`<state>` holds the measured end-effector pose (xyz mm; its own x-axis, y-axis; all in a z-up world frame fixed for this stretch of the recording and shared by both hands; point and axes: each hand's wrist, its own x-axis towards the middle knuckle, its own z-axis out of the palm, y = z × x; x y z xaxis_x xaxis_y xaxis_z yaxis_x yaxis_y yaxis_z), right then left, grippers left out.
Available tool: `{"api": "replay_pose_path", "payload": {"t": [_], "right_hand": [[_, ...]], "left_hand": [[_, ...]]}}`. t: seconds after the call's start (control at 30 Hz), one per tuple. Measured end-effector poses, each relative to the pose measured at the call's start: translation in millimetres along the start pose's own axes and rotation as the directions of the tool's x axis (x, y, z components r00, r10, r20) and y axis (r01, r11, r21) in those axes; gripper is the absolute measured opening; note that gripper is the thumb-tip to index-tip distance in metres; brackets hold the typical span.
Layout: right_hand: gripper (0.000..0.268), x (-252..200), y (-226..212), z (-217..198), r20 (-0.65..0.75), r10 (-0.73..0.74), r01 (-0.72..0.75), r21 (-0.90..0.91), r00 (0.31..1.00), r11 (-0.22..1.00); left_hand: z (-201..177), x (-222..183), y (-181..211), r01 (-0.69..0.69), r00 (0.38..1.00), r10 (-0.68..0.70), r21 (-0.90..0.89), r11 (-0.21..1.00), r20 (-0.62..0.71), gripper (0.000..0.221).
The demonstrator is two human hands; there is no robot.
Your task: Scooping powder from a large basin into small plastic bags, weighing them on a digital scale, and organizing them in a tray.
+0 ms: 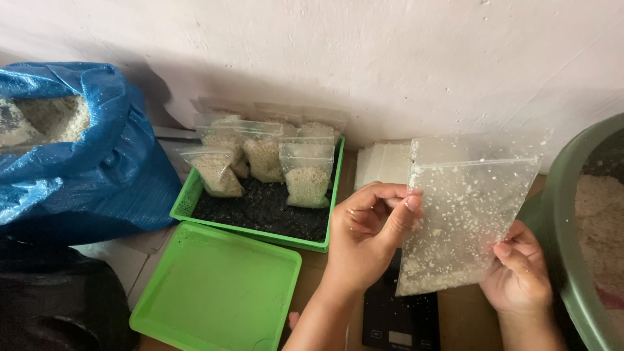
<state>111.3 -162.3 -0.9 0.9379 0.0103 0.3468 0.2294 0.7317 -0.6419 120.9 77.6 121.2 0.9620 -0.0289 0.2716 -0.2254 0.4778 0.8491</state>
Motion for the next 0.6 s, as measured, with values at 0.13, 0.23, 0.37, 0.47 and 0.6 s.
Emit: {"api": "replay_pose_path", "payload": {"t": [0.13,0.23,0.37,0.47,0.6], "right_hand": [[0.042,-4.1,-0.1,-1.0,-0.07,0.015,-0.021,-0.088,0.997,0.996],[0.042,-6.1,-3.3,2.6,-0.138,-0.001,-0.024,-0.175,0.99,0.984],[0.045,-2.8,-14.0,19.2,0.014,-0.037,0.039,-0.118,0.999,0.992],[0.046,-1.3,-19.6,27.7,0.102,-0.047,0.057,-0.099,0.994,0.994],[0.049,-0.4,-11.3,37.3,0.135,-0.058,0.069,-0.083,0.989,0.994]], "left_hand": [[-1.2,1.4,4.0,-0.008,0.997,0.004,0.053,0.999,0.072,0.01],[-1.3,1.4,5.1,-0.052,0.989,0.02,0.221,0.974,0.146,0.01],[-6.5,-3.4,8.5,0.017,0.96,-0.032,0.054,0.998,0.277,0.008],[-8.7,-4.6,14.2,0.052,0.941,-0.06,0.031,0.998,0.334,0.009],[-12.8,-4.7,14.6,0.127,0.93,-0.093,-0.075,0.989,0.355,0.01]]}}
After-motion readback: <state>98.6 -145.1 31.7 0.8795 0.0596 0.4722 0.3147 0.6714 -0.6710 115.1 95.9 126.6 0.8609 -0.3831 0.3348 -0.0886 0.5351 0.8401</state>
